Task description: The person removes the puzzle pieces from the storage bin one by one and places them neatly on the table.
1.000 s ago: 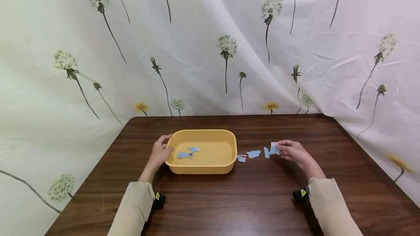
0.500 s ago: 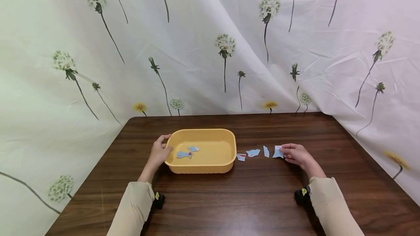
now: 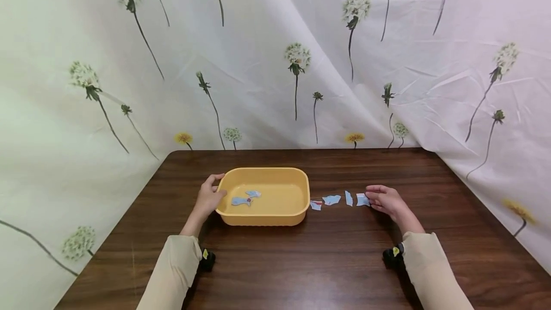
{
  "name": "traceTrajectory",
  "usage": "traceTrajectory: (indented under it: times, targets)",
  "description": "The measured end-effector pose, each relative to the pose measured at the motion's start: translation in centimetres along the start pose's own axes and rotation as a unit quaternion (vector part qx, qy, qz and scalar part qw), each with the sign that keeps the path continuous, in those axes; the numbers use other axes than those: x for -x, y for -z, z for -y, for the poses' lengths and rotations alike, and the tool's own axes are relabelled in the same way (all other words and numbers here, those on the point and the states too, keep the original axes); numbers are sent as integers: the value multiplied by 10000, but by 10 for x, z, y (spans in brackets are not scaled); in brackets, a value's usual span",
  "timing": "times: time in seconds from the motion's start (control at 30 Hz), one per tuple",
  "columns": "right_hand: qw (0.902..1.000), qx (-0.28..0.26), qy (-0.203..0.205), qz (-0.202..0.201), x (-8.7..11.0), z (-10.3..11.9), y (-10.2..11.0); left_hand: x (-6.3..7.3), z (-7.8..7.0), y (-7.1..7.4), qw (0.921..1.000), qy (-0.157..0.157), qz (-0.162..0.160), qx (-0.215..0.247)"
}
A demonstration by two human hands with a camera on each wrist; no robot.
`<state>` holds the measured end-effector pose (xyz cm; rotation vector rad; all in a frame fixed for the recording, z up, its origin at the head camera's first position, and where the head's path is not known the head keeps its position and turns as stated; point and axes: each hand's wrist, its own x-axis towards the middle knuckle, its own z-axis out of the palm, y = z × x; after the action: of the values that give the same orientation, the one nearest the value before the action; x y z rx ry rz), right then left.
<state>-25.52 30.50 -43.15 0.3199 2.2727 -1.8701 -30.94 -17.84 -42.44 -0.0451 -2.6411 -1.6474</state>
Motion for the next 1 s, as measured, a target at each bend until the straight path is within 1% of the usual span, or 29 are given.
traceTrajectory:
  times: [0.13,0.23,0.37,0.5,0.73,0.9,1.0]
  targets:
    - [9999,109,73,34,0,5,-4,1,-4,2,10000,-13,17,5]
    - [9993,345,156,80,0,13,-8,3,-5,3,10000,8,63,39]
    - [9980,601,178,123,0,28,-17,3,-5,3,10000,0,65,62]
    - [9975,624,277,165,-3,45,-28,3,-2,3,9999,-47,48,87]
    - [9956,610,588,397,-5,74,-58,2,0,3,9998,-115,-30,139]
    - [9944,510,743,545,-5,84,-85,3,0,1,9997,-105,-104,199]
    - [9939,397,826,607,-7,87,-101,4,-1,0,9997,-75,-136,206]
